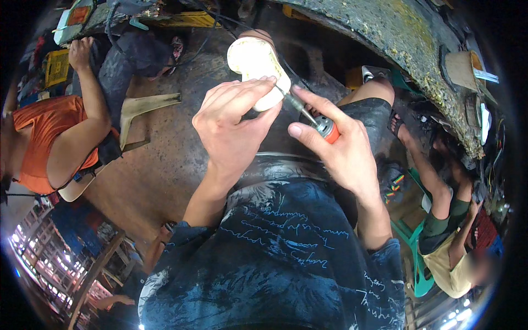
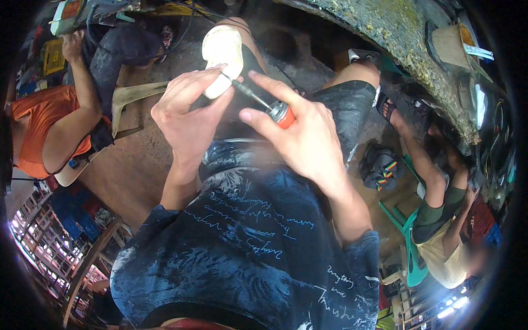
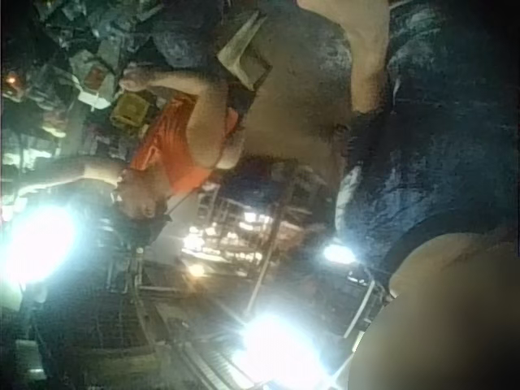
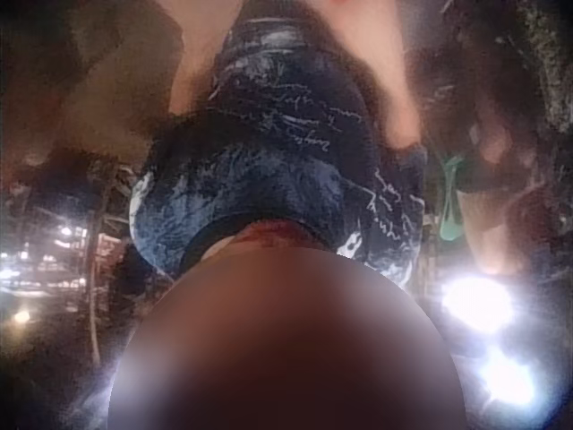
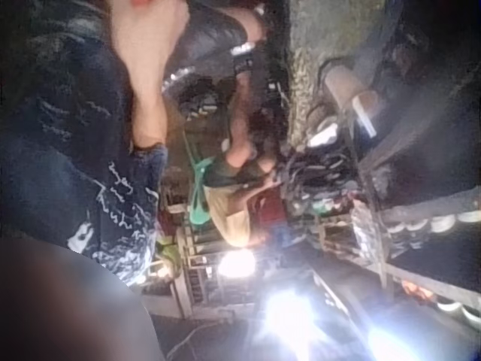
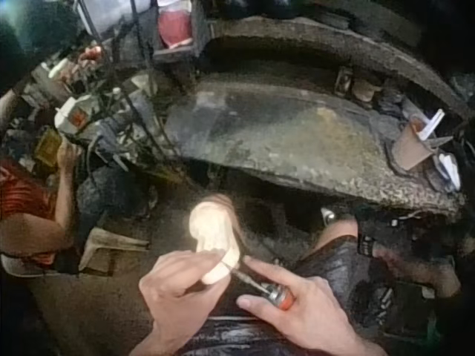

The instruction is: The person uses a handheld rotary carving tool to shape a small wooden piece. They hold the wood in one hand and guide the tool along its surface, periodically pausing to inspect the carved area.

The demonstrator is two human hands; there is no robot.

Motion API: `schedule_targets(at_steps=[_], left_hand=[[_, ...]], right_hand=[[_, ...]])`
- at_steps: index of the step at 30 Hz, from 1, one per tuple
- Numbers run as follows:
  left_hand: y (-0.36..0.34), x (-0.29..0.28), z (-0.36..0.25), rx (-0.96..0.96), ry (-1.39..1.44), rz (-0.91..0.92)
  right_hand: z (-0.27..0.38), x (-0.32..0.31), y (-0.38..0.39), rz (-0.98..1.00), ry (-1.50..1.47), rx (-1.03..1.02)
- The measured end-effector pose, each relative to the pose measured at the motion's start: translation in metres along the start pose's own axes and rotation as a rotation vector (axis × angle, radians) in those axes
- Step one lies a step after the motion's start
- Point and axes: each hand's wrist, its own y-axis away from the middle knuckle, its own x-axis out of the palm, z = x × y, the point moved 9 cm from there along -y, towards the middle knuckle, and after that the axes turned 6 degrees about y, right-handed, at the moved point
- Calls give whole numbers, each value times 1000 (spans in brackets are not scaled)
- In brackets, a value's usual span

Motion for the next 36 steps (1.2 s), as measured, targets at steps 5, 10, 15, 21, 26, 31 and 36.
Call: schedule_targets(at_steps=[5, 10, 15, 21, 26, 31, 36], left_hand=[[1, 7, 0, 11, 39, -15], [4, 2, -2, -5, 19, -16], [2, 2, -3, 16, 20, -5], [2, -1, 0, -69, 34, -17], [1, -2, 0, -57, 45, -35], [1, -5, 0, -43, 66, -48], [2, -4, 0, -60, 32, -20]], right_hand=[[-1, -9, 1, 3, 89, 20], [-1, -8, 1, -8, 85, 25], [2, -7, 1, -1, 77, -8], [-4, 2, 3, 11, 11, -17], [-7, 1, -7, -105, -55, -107], [-8, 2, -5, -58, -47, -52], [-1, 3, -3, -62, -43, -99]])
